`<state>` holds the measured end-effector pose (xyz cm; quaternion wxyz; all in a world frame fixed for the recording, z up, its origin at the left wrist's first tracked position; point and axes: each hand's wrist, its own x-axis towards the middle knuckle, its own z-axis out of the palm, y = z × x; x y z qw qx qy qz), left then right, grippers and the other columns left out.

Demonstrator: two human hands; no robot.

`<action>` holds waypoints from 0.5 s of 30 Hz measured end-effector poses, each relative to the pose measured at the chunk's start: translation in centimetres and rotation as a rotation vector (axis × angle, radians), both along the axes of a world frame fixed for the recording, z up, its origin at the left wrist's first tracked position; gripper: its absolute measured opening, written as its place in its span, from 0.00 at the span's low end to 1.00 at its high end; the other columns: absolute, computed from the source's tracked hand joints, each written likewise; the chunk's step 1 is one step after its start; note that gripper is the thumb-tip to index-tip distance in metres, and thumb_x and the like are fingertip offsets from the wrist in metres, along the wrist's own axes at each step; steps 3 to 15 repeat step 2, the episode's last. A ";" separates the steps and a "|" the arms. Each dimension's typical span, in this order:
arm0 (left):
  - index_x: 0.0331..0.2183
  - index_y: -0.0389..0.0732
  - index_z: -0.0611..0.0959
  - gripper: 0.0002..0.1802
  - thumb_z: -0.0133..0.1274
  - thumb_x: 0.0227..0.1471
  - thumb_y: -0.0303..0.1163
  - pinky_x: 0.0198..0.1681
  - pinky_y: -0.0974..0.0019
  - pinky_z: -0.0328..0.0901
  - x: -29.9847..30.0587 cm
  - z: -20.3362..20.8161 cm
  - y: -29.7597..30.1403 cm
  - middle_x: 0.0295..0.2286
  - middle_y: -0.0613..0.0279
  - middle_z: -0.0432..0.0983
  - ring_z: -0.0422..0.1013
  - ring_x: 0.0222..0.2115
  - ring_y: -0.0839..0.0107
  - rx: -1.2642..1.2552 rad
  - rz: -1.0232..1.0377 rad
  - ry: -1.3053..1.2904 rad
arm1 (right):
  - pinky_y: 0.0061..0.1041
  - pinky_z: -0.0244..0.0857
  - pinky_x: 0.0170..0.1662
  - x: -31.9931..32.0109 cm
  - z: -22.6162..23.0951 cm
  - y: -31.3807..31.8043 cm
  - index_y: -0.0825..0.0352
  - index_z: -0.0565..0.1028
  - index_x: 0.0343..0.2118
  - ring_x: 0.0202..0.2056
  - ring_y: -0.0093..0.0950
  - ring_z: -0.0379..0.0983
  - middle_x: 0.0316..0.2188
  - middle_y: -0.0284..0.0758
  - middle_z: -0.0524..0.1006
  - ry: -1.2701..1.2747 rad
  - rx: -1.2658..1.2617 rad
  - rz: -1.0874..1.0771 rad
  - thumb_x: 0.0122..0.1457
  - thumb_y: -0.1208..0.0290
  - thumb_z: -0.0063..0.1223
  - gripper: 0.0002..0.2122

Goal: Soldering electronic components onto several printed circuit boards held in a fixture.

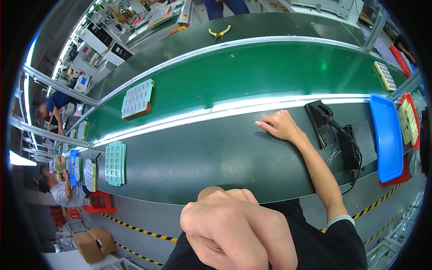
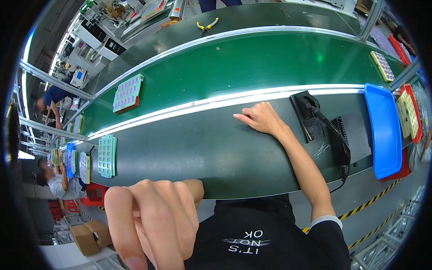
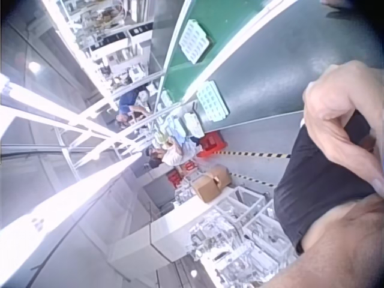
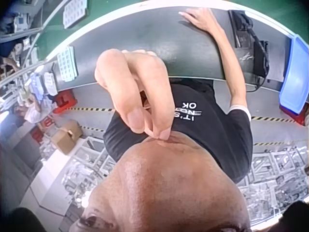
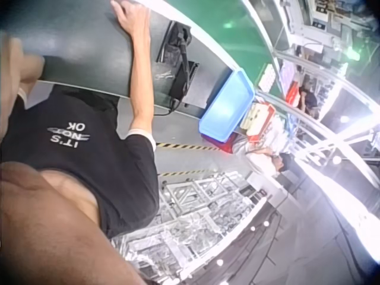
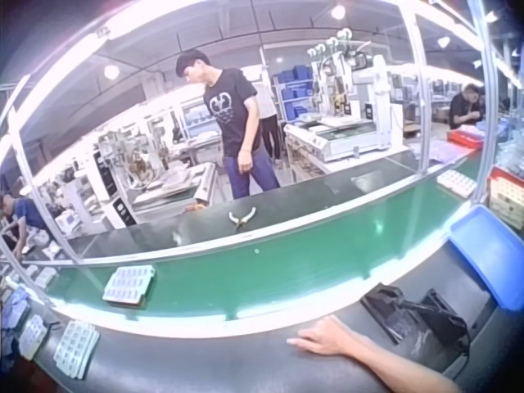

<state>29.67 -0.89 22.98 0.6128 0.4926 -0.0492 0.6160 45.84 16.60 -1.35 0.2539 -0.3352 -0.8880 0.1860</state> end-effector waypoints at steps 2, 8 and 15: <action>0.26 0.31 0.76 0.08 0.57 0.54 0.23 0.11 0.80 0.56 1.3 0.0 -0.6 0.22 0.42 0.77 0.68 0.12 0.72 -0.032 0.106 -0.083 | 0.39 0.59 0.22 0.0 0.0 0.0 0.66 0.73 0.14 0.15 0.43 0.65 0.09 0.43 0.67 0.004 0.001 0.001 0.61 0.53 0.51 0.24; 0.26 0.31 0.76 0.08 0.57 0.54 0.23 0.11 0.80 0.56 1.3 0.0 -0.6 0.22 0.42 0.77 0.68 0.12 0.72 -0.032 0.106 -0.083 | 0.39 0.59 0.22 0.0 0.0 0.0 0.66 0.73 0.14 0.15 0.43 0.65 0.09 0.43 0.67 0.004 0.001 0.001 0.61 0.53 0.51 0.24; 0.26 0.31 0.76 0.08 0.57 0.54 0.23 0.11 0.80 0.56 1.3 0.0 -0.6 0.22 0.42 0.77 0.68 0.12 0.72 -0.032 0.106 -0.083 | 0.39 0.59 0.22 0.0 0.0 0.0 0.66 0.73 0.14 0.15 0.43 0.65 0.09 0.43 0.67 0.004 0.001 0.001 0.61 0.53 0.51 0.24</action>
